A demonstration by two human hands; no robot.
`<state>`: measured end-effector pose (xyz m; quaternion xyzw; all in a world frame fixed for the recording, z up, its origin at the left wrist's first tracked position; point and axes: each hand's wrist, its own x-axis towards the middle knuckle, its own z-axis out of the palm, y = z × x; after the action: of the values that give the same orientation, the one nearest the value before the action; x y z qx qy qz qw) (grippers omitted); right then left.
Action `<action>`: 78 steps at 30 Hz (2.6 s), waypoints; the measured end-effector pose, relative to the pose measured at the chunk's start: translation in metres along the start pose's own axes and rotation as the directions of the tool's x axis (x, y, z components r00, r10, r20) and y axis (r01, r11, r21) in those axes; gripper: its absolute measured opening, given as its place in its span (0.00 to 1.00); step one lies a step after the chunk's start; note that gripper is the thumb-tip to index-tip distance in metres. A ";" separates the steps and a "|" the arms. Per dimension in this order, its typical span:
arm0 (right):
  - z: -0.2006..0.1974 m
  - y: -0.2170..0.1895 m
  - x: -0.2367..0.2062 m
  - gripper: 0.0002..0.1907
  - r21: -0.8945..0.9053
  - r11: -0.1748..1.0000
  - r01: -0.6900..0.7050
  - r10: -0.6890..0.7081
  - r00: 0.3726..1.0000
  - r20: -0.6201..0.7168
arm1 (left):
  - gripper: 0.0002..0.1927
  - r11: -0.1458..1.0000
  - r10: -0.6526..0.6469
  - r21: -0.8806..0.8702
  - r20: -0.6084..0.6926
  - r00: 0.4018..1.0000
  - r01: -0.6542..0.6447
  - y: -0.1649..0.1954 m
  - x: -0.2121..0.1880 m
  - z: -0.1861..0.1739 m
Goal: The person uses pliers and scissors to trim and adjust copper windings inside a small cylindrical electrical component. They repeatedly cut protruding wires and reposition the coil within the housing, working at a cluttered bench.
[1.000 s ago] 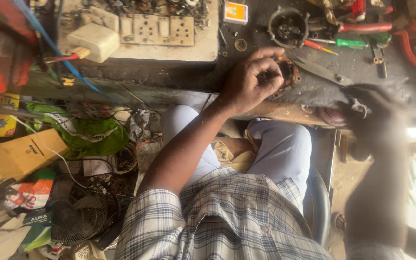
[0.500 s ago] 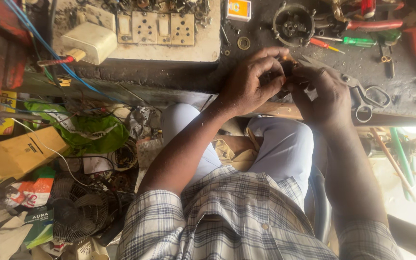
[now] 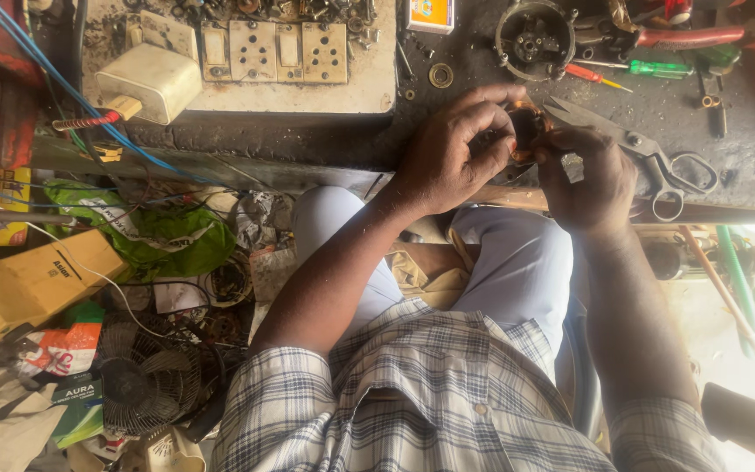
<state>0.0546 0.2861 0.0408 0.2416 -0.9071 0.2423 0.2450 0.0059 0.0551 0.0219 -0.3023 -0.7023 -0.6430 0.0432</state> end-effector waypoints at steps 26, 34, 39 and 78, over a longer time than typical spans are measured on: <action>0.011 -0.008 -0.003 0.11 0.528 0.800 -0.285 0.360 0.932 -0.042 | 0.07 0.972 -0.052 0.237 0.191 0.980 0.005 0.037 0.019 -0.005; 0.001 -0.010 0.003 0.10 0.687 0.681 -0.252 0.355 0.935 -0.009 | 0.06 0.834 -0.150 0.537 0.439 0.886 -0.125 0.066 0.051 -0.013; -0.006 -0.013 0.004 0.11 0.650 0.717 -0.251 0.361 0.932 -0.039 | 0.07 0.806 -0.206 0.583 0.436 0.876 -0.101 0.073 0.060 -0.002; -0.008 0.008 -0.009 0.13 0.549 0.818 -0.170 0.272 0.956 -0.108 | 0.04 0.829 -0.184 0.539 0.518 0.835 -0.151 0.073 0.064 0.012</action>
<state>0.0593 0.2999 0.0395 0.1697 -0.7992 0.5330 0.2198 -0.0071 0.0893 0.1129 -0.4411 -0.8438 -0.2950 -0.0795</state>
